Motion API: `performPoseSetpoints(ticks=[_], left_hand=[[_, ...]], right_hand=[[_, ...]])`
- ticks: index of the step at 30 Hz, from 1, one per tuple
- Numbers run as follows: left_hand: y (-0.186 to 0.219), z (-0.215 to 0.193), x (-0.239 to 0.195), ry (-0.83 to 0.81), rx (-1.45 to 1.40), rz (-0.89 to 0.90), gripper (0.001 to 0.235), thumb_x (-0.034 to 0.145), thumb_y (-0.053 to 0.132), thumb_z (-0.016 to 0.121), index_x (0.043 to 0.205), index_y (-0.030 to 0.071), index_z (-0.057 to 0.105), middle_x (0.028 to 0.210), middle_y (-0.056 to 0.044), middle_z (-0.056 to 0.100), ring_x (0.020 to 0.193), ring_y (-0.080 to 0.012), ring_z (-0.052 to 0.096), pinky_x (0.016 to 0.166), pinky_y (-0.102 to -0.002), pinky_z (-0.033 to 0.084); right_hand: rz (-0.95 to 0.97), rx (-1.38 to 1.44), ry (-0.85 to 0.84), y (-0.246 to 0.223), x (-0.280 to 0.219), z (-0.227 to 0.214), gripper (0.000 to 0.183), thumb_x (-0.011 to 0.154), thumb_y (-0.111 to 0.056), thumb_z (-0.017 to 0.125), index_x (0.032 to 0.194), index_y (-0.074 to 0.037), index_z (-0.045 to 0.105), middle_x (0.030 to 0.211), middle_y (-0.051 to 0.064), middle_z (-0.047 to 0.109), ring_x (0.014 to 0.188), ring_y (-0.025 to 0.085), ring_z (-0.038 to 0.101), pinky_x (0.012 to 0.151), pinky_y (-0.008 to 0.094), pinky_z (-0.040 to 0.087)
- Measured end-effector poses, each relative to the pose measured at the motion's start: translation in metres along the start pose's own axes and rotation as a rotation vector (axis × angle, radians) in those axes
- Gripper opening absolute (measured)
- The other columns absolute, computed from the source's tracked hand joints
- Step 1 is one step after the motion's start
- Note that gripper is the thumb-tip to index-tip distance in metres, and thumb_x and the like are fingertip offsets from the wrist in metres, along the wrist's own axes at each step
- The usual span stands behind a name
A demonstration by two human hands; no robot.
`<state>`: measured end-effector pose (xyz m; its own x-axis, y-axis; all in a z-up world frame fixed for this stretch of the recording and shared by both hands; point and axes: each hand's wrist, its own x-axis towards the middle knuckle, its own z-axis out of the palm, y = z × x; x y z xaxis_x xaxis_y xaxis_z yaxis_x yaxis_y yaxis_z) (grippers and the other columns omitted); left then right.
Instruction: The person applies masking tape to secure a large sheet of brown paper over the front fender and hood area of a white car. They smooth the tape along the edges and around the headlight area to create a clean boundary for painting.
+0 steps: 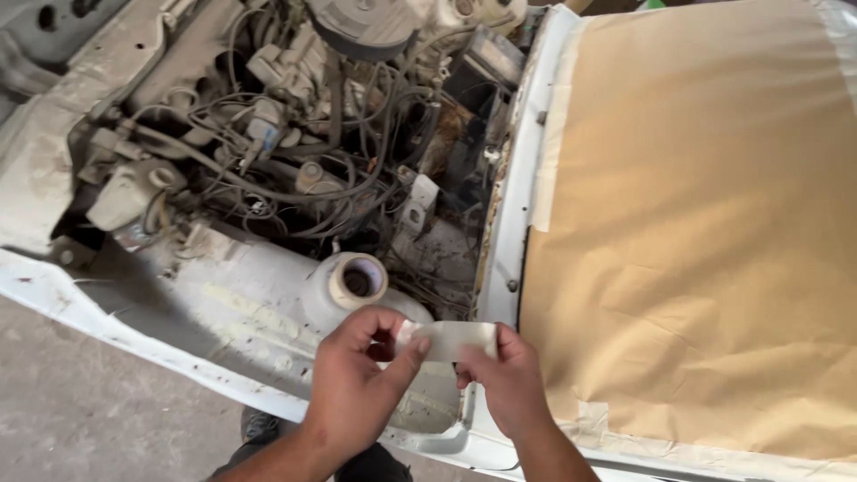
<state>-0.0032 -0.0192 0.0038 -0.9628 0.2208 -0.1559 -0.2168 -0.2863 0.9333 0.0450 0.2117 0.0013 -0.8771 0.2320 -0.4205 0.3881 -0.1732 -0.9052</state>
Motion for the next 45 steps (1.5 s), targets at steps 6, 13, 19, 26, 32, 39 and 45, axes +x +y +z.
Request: performPoseSetpoints(ticks=[6,13,19,26,32,39,45], left_hand=[[-0.039,0.028,0.006,0.124,-0.062,-0.196,0.017,0.087,0.016,0.079,0.096,0.001,0.077,0.074,0.000,0.073,0.064,-0.0050,0.060,0.056,-0.022,0.050],[-0.124,0.104,0.016,0.177,-0.182,-0.511,0.020,0.082,0.015,0.081,0.095,0.000,0.082,0.066,-0.004,0.073,0.056,-0.0073,0.060,0.053,-0.025,0.050],[-0.167,0.194,0.051,0.226,-0.412,-0.666,0.025,0.083,0.013,0.081,0.102,-0.002,0.074,0.067,-0.005,0.072,0.054,-0.0103,0.064,0.051,-0.026,0.052],[-0.201,0.283,0.090,0.405,-0.868,-0.657,0.023,0.088,0.001,0.073,0.105,-0.002,0.058,0.070,-0.009,0.070,0.058,-0.0160,0.069,0.051,-0.030,0.058],[-0.188,0.299,0.100,0.368,-0.710,-0.500,0.012,0.089,0.003,0.071,0.098,-0.005,0.072,0.080,-0.006,0.076,0.071,-0.0121,0.071,0.065,-0.025,0.058],[-0.176,0.289,0.103,0.343,-0.665,-0.526,0.040,0.085,0.011,0.075,0.121,-0.005,0.068,0.096,-0.005,0.078,0.084,-0.0085,0.074,0.076,-0.022,0.059],[-0.177,0.284,0.101,0.276,-0.602,-0.552,0.049,0.086,0.013,0.074,0.130,-0.005,0.063,0.107,-0.009,0.072,0.088,-0.0104,0.072,0.080,-0.023,0.059]], right_hand=[[0.103,-0.181,0.193,-0.005,0.008,-0.049,0.024,0.093,-0.017,0.068,0.099,0.006,0.073,0.085,0.009,0.075,0.070,0.016,0.067,0.060,0.034,0.056],[0.227,-0.664,0.256,-0.035,0.028,-0.148,0.017,0.086,-0.012,0.077,0.097,0.002,0.075,0.077,0.008,0.076,0.062,0.014,0.067,0.055,0.030,0.054],[0.189,-1.341,0.333,-0.113,0.097,-0.174,0.020,0.087,-0.024,0.078,0.096,-0.006,0.081,0.069,0.006,0.073,0.059,0.013,0.064,0.055,0.030,0.052],[0.087,-1.600,0.188,-0.146,0.195,-0.162,0.024,0.083,-0.026,0.083,0.090,-0.004,0.081,0.071,0.002,0.071,0.062,0.011,0.059,0.058,0.030,0.050],[0.140,-1.615,0.060,-0.148,0.251,-0.154,0.027,0.076,-0.025,0.089,0.085,-0.001,0.079,0.069,-0.001,0.065,0.061,0.010,0.055,0.056,0.030,0.047],[0.139,-1.669,-0.052,-0.134,0.289,-0.162,0.028,0.076,-0.026,0.090,0.081,-0.001,0.077,0.064,-0.002,0.058,0.058,0.009,0.048,0.052,0.030,0.041],[0.138,-1.640,-0.058,-0.124,0.290,-0.157,0.025,0.075,-0.020,0.090,0.079,-0.001,0.075,0.064,-0.005,0.057,0.057,0.007,0.047,0.051,0.027,0.042]])
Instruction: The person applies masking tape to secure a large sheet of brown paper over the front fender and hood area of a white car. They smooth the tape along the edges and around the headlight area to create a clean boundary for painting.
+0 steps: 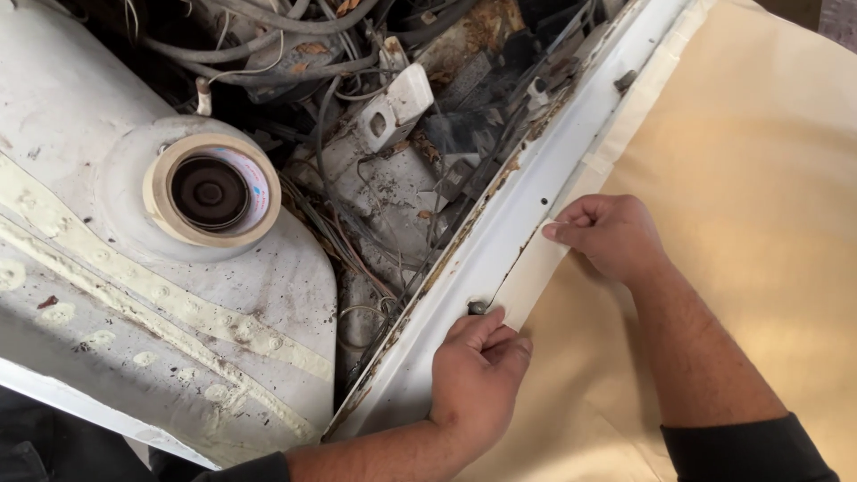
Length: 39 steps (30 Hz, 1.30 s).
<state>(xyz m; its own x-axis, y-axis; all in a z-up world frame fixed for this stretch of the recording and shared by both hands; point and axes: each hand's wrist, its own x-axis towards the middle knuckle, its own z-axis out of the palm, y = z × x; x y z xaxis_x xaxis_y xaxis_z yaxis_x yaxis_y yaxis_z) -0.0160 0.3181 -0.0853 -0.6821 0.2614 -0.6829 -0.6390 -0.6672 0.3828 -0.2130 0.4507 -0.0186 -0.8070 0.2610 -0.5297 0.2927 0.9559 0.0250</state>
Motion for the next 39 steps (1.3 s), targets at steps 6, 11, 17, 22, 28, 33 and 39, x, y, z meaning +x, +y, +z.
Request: performPoseSetpoints(ticks=[6,11,17,22,28,33,39], left_hand=[[0.001,-0.006,0.000,-0.069,0.167,0.035,0.058,0.085,0.016,0.073,0.138,-0.002,0.057,0.114,-0.007,0.062,0.097,-0.0158,0.067,0.086,-0.027,0.057],[0.002,-0.006,-0.001,-0.119,0.264,0.073,0.067,0.084,0.019,0.072,0.143,-0.004,0.050,0.118,-0.010,0.056,0.103,-0.0202,0.060,0.089,-0.031,0.053],[0.029,-0.010,-0.004,-0.222,0.346,-0.032,0.071,0.087,0.019,0.064,0.149,-0.006,0.040,0.127,-0.012,0.049,0.103,-0.0238,0.059,0.088,-0.033,0.051],[0.016,-0.009,-0.004,-0.232,0.434,0.026,0.068,0.090,0.019,0.061,0.148,-0.008,0.039,0.135,-0.017,0.045,0.118,-0.0302,0.053,0.101,-0.036,0.045],[0.017,-0.008,-0.006,-0.241,0.507,0.077,0.061,0.095,0.018,0.056,0.146,-0.010,0.039,0.141,-0.021,0.042,0.128,-0.0350,0.048,0.109,-0.039,0.040],[0.018,-0.010,-0.007,-0.243,0.501,0.096,0.058,0.096,0.014,0.051,0.147,-0.009,0.037,0.141,-0.021,0.043,0.127,-0.0349,0.049,0.107,-0.039,0.041],[0.016,-0.006,-0.002,-0.235,0.559,0.125,0.056,0.097,0.015,0.050,0.145,-0.012,0.039,0.136,-0.024,0.045,0.125,-0.0378,0.049,0.107,-0.043,0.041]], right_hand=[[0.036,-0.019,-0.003,-0.001,0.001,0.004,0.024,0.076,-0.019,0.089,0.078,0.000,0.074,0.063,-0.005,0.056,0.055,0.007,0.046,0.048,0.027,0.039],[0.080,0.027,-0.005,-0.004,-0.001,0.006,0.021,0.077,-0.017,0.088,0.078,-0.002,0.073,0.064,-0.006,0.056,0.053,0.006,0.045,0.046,0.027,0.036],[0.047,0.006,0.001,-0.003,-0.001,0.006,0.021,0.077,-0.016,0.089,0.077,-0.002,0.073,0.063,-0.006,0.054,0.054,0.005,0.044,0.047,0.026,0.036],[0.071,-0.020,0.004,-0.008,-0.002,0.007,0.021,0.077,-0.016,0.089,0.076,-0.002,0.073,0.063,-0.006,0.055,0.053,0.006,0.044,0.046,0.026,0.036],[0.065,-0.030,0.034,-0.010,-0.005,0.008,0.024,0.075,-0.017,0.091,0.075,-0.002,0.073,0.063,-0.005,0.055,0.054,0.006,0.046,0.047,0.026,0.039],[0.057,-0.043,0.042,-0.010,-0.004,0.008,0.023,0.075,-0.018,0.091,0.075,-0.002,0.073,0.064,-0.005,0.055,0.055,0.006,0.045,0.048,0.026,0.039],[0.023,-0.070,0.053,-0.008,-0.008,0.010,0.024,0.075,-0.019,0.091,0.075,-0.003,0.073,0.063,-0.006,0.058,0.056,0.006,0.047,0.050,0.026,0.041]])
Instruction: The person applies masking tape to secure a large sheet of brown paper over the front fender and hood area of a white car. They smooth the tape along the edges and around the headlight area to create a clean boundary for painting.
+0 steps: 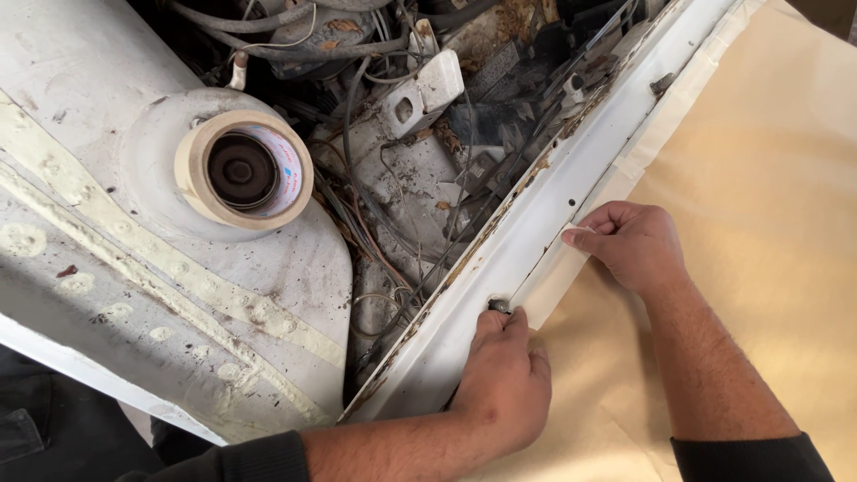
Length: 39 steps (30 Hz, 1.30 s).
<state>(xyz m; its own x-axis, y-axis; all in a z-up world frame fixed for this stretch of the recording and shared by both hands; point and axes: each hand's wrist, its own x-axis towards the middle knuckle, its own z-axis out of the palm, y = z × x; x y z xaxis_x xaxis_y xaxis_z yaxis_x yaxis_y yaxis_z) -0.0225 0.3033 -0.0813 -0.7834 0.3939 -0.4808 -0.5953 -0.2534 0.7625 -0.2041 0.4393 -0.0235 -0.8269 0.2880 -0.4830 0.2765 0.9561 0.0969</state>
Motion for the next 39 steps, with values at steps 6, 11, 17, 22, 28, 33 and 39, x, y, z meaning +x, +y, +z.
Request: performPoseSetpoints(ticks=[6,11,17,22,28,33,39], left_hand=[[-0.005,0.004,0.008,-0.024,0.115,-0.042,0.057,0.095,0.018,0.050,0.143,-0.013,0.040,0.134,-0.029,0.044,0.124,-0.0418,0.047,0.106,-0.046,0.040],[-0.018,-0.001,0.004,-0.011,0.135,0.007,0.051,0.096,0.019,0.048,0.141,-0.005,0.050,0.125,-0.028,0.051,0.118,-0.0429,0.051,0.103,-0.048,0.043],[-0.032,-0.035,-0.032,-0.091,0.148,0.111,0.033,0.093,0.017,0.056,0.121,0.001,0.064,0.117,-0.023,0.056,0.111,-0.0400,0.057,0.097,-0.048,0.047],[-0.075,-0.073,-0.056,-0.146,0.111,0.190,0.034,0.090,0.019,0.064,0.120,0.004,0.066,0.114,-0.015,0.059,0.103,-0.0323,0.062,0.090,-0.042,0.052],[-0.103,-0.120,-0.075,-0.223,0.048,0.038,0.042,0.085,0.023,0.072,0.125,0.009,0.068,0.109,-0.005,0.061,0.088,-0.0201,0.066,0.079,-0.033,0.055],[-0.129,-0.138,-0.088,-0.234,0.049,0.010,0.038,0.085,0.023,0.076,0.120,0.010,0.072,0.097,-0.005,0.062,0.083,-0.0178,0.065,0.078,-0.031,0.055],[-0.151,-0.150,-0.098,-0.253,0.001,0.073,0.035,0.085,0.019,0.078,0.118,0.010,0.074,0.095,-0.005,0.062,0.085,-0.0163,0.066,0.080,-0.030,0.056]], right_hand=[[-0.160,-0.088,0.219,0.006,-0.007,0.000,0.054,0.062,-0.021,0.101,0.092,0.001,0.062,0.078,0.002,0.061,0.063,0.013,0.055,0.055,0.030,0.051],[-0.916,-0.070,0.047,0.052,-0.030,0.024,0.018,0.085,-0.009,0.076,0.103,-0.010,0.072,0.111,0.009,0.072,0.107,0.029,0.068,0.092,0.039,0.054],[-1.195,-0.346,-0.149,0.031,-0.083,0.023,0.046,0.086,-0.006,0.064,0.132,0.002,0.063,0.142,0.014,0.062,0.139,0.036,0.052,0.117,0.042,0.043],[-1.089,-0.213,-0.333,0.020,-0.099,0.020,0.044,0.092,-0.005,0.062,0.135,0.002,0.061,0.146,0.013,0.060,0.143,0.033,0.050,0.119,0.043,0.039],[-0.906,-0.269,-0.318,0.046,-0.054,0.004,0.050,0.092,-0.013,0.063,0.141,-0.007,0.059,0.151,0.008,0.056,0.144,0.028,0.047,0.117,0.039,0.036],[-0.737,-0.500,-0.137,0.040,-0.021,-0.020,0.040,0.097,-0.020,0.061,0.136,-0.013,0.063,0.146,0.001,0.060,0.140,0.019,0.052,0.111,0.033,0.040],[-0.740,-0.587,-0.075,0.043,-0.008,-0.020,0.045,0.100,-0.023,0.054,0.142,-0.009,0.058,0.150,0.004,0.055,0.144,0.022,0.047,0.119,0.033,0.039]])
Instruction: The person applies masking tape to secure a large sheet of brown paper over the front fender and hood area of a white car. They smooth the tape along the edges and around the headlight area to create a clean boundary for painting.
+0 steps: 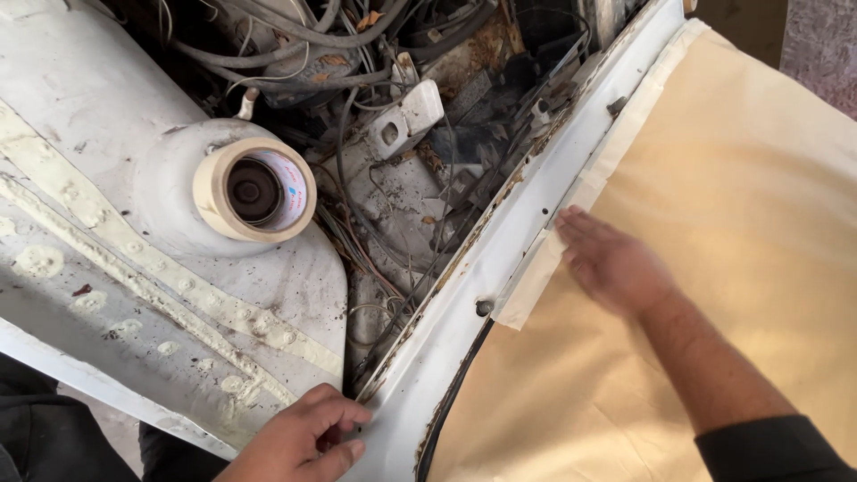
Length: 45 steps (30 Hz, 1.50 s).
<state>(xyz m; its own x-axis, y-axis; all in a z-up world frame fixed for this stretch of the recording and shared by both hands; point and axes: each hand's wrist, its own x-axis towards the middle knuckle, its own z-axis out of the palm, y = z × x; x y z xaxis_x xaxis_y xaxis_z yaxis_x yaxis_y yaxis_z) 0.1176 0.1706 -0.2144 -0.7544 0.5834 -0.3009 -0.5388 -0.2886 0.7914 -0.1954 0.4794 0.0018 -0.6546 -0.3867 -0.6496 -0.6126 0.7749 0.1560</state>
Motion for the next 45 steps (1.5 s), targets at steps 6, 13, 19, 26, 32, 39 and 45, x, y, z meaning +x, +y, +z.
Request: performPoseSetpoints(ticks=[6,13,19,26,32,39,45], left_hand=[[-0.008,-0.011,-0.009,0.032,-0.010,-0.091,0.036,0.084,0.020,0.079,0.119,0.010,0.075,0.093,-0.005,0.061,0.081,-0.0165,0.065,0.077,-0.030,0.055],[-0.005,-0.020,-0.011,0.072,0.023,-0.142,0.041,0.082,0.020,0.079,0.121,0.009,0.074,0.093,-0.003,0.061,0.079,-0.0146,0.064,0.075,-0.029,0.055],[-0.008,-0.030,-0.022,0.127,0.004,-0.144,0.042,0.083,0.020,0.078,0.123,0.010,0.072,0.098,-0.004,0.060,0.087,-0.0154,0.064,0.081,-0.030,0.054],[-0.017,-0.035,-0.025,0.158,-0.003,-0.176,0.043,0.084,0.021,0.077,0.125,0.011,0.070,0.105,-0.003,0.057,0.090,-0.0153,0.065,0.084,-0.029,0.055],[0.002,-0.046,-0.028,0.172,0.018,-0.227,0.046,0.085,0.029,0.079,0.127,0.014,0.067,0.108,-0.002,0.056,0.086,-0.0151,0.066,0.080,-0.029,0.056],[0.001,-0.050,-0.031,0.171,0.034,-0.188,0.047,0.085,0.028,0.079,0.128,0.014,0.066,0.104,-0.003,0.054,0.083,-0.0164,0.063,0.079,-0.030,0.055],[-0.001,-0.056,-0.034,0.178,0.007,-0.200,0.048,0.085,0.028,0.078,0.129,0.014,0.065,0.106,-0.003,0.052,0.082,-0.0160,0.063,0.079,-0.030,0.055]], right_hand=[[-0.147,0.005,0.013,-0.042,-0.016,0.019,0.056,0.104,-0.028,0.047,0.151,0.002,0.044,0.162,0.013,0.036,0.151,0.030,0.032,0.124,0.041,0.022],[-0.153,0.050,-0.005,-0.016,0.015,0.005,0.033,0.098,-0.024,0.059,0.127,-0.012,0.069,0.140,0.004,0.064,0.135,0.023,0.054,0.113,0.036,0.041],[-0.253,0.018,-0.058,-0.014,0.049,-0.026,0.015,0.086,-0.015,0.066,0.098,-0.012,0.074,0.110,0.001,0.072,0.116,0.025,0.064,0.100,0.038,0.053],[-0.209,-0.045,-0.241,-0.027,0.071,-0.031,0.017,0.069,0.000,0.062,0.083,-0.010,0.065,0.099,0.001,0.067,0.112,0.024,0.055,0.105,0.042,0.041],[-0.139,-0.022,-0.237,-0.038,0.080,-0.032,0.017,0.065,0.003,0.065,0.077,-0.010,0.066,0.102,0.003,0.065,0.112,0.027,0.053,0.105,0.041,0.042],[-0.127,0.224,-0.216,-0.040,0.059,-0.028,0.020,0.076,0.001,0.064,0.086,-0.013,0.073,0.099,0.000,0.071,0.112,0.021,0.060,0.106,0.038,0.044],[-0.070,-0.013,-0.356,-0.048,0.064,-0.020,0.009,0.079,0.000,0.065,0.081,-0.007,0.069,0.091,0.001,0.071,0.110,0.018,0.062,0.116,0.036,0.041]])
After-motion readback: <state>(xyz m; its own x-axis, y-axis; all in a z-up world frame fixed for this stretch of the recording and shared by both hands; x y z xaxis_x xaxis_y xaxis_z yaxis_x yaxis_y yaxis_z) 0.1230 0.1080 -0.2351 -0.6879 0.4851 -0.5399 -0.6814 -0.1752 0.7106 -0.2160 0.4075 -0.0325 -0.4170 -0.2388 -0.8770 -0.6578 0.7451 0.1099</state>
